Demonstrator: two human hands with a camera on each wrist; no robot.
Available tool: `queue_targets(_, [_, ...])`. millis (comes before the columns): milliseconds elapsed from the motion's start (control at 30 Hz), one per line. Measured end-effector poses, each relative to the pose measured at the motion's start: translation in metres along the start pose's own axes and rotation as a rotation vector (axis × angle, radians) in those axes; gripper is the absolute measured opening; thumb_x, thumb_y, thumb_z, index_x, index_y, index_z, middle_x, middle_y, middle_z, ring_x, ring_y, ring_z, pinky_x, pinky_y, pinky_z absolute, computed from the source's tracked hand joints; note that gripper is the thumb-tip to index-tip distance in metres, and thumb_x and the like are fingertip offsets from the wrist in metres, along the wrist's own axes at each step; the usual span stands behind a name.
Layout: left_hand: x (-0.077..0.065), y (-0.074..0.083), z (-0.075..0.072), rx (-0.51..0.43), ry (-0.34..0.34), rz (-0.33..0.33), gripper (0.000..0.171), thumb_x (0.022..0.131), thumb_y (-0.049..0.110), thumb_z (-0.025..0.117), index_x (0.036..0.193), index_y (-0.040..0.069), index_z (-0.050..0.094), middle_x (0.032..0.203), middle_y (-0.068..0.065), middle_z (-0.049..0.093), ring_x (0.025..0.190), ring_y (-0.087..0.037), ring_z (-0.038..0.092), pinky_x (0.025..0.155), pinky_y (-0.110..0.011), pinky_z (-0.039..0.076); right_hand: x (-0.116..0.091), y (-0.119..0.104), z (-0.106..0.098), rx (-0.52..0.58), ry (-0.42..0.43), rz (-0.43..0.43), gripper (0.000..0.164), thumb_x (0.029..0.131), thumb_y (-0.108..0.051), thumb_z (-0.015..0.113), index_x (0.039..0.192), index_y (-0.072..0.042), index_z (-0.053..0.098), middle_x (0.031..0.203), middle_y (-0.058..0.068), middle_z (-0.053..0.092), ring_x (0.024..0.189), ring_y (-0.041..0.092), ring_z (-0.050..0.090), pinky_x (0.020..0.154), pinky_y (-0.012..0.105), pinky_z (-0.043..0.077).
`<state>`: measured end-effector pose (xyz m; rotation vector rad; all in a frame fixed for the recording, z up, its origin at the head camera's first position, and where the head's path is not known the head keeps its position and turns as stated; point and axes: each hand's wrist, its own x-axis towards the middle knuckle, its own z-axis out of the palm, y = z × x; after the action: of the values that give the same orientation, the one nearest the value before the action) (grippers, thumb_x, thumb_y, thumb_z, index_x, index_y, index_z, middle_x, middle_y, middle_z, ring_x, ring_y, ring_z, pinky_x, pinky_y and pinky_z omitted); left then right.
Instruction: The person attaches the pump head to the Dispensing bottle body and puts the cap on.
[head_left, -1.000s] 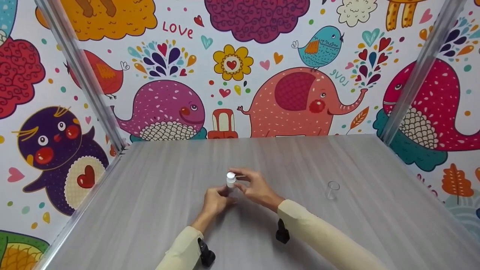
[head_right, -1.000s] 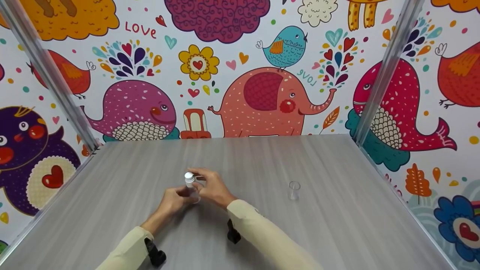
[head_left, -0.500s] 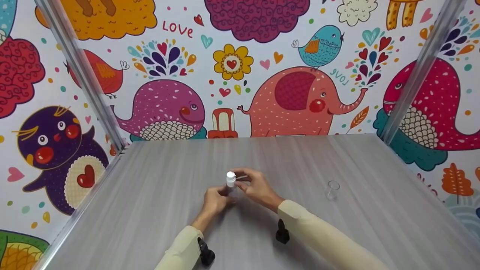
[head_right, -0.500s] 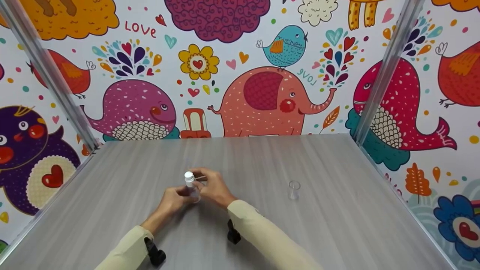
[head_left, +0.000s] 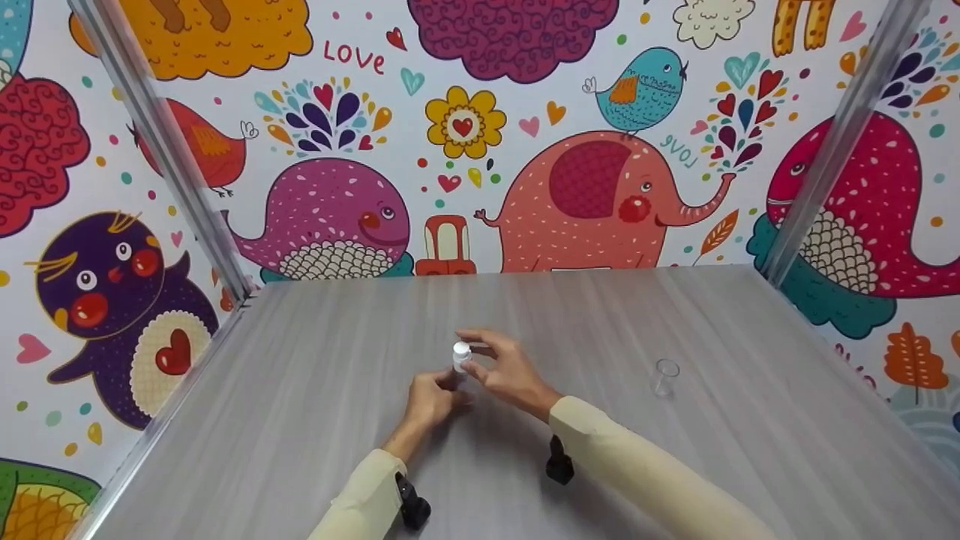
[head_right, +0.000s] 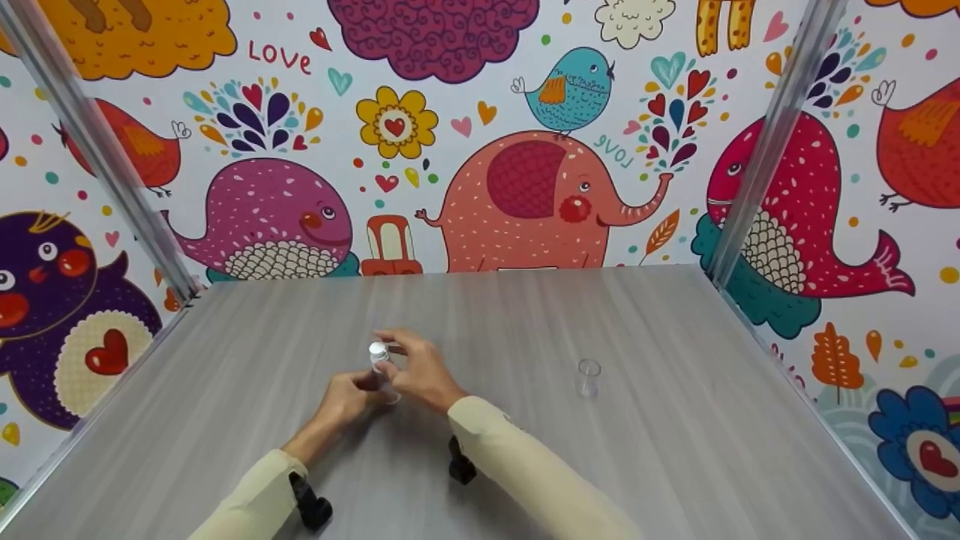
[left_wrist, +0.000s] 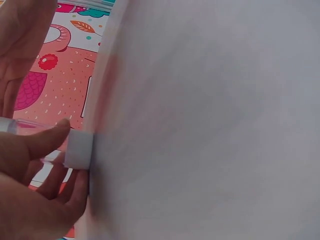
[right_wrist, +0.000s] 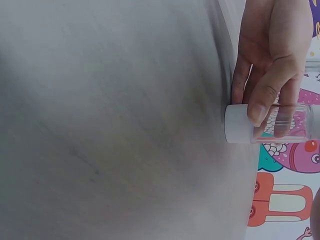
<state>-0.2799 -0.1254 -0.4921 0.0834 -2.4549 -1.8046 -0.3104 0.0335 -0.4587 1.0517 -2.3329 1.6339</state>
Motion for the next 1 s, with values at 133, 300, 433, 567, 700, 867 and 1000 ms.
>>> queue_targets(133, [0.0008,0.0004,0.0002,0.020,0.007,0.008,0.041,0.074,-0.003,0.080,0.114,-0.007,0.072,0.108,-0.027,0.073,0.092,-0.027,0.072,0.074,-0.035,0.061,0.0007,0.0000,0.0015,-0.013,-0.016,-0.021,0.042,0.094,-0.001,0.064,0.135,-0.005,0.059,0.136,0.016,0.062,0.124,0.027,0.062,0.106,0.049,0.048])
queue_targets(300, [0.0011,0.0005,0.0002,0.110,0.030,0.047,0.037,0.072,0.002,0.083,0.108,-0.004,0.075,0.102,-0.023,0.075,0.093,-0.026,0.070,0.081,-0.037,0.059,0.0003,0.0008,0.0024,-0.052,-0.007,-0.028,0.036,0.095,-0.002,0.063,0.131,-0.005,0.062,0.130,0.016,0.066,0.119,0.027,0.065,0.103,0.046,0.051])
queue_targets(433, [0.0003,0.0006,0.0002,0.125,0.039,0.063,0.034,0.071,0.003,0.083,0.104,-0.004,0.076,0.099,-0.021,0.076,0.092,-0.026,0.070,0.081,-0.037,0.058,0.0000,0.0018,0.0030,-0.092,0.016,-0.020,0.034,0.095,-0.006,0.065,0.129,-0.004,0.064,0.126,0.014,0.068,0.116,0.025,0.066,0.102,0.043,0.053])
queue_targets(567, [0.0005,0.0004,0.0002,0.130,0.047,0.079,0.032,0.070,0.002,0.084,0.100,-0.005,0.076,0.096,-0.021,0.077,0.089,-0.025,0.070,0.078,-0.034,0.057,0.0000,0.0022,0.0031,-0.093,0.027,0.000,0.035,0.094,-0.009,0.067,0.129,-0.005,0.064,0.125,0.012,0.068,0.115,0.024,0.067,0.101,0.046,0.052])
queue_targets(700, [0.0008,0.0003,0.0004,0.135,0.048,0.090,0.031,0.070,0.001,0.083,0.099,-0.006,0.076,0.095,-0.021,0.076,0.088,-0.026,0.070,0.077,-0.034,0.057,0.0000,0.0017,0.0025,-0.086,0.033,-0.005,0.036,0.093,-0.010,0.069,0.128,-0.005,0.064,0.123,0.011,0.069,0.113,0.023,0.067,0.100,0.048,0.052])
queue_targets(867, [-0.0001,0.0011,-0.0002,0.133,0.042,0.074,0.035,0.071,-0.001,0.081,0.106,-0.004,0.076,0.099,-0.021,0.076,0.091,-0.027,0.070,0.080,-0.040,0.058,0.0005,0.0008,0.0020,-0.099,0.039,-0.036,0.039,0.092,-0.010,0.071,0.129,-0.003,0.062,0.125,0.011,0.068,0.114,0.023,0.067,0.100,0.045,0.053])
queue_targets(1000, [-0.0007,0.0016,0.0000,0.089,0.029,0.043,0.033,0.072,-0.004,0.080,0.105,-0.005,0.076,0.101,-0.022,0.075,0.089,-0.024,0.068,0.076,-0.037,0.060,0.0007,-0.0011,0.0010,-0.092,0.036,-0.039,0.043,0.091,-0.011,0.072,0.132,-0.002,0.060,0.130,0.015,0.065,0.118,0.025,0.065,0.103,0.044,0.052])
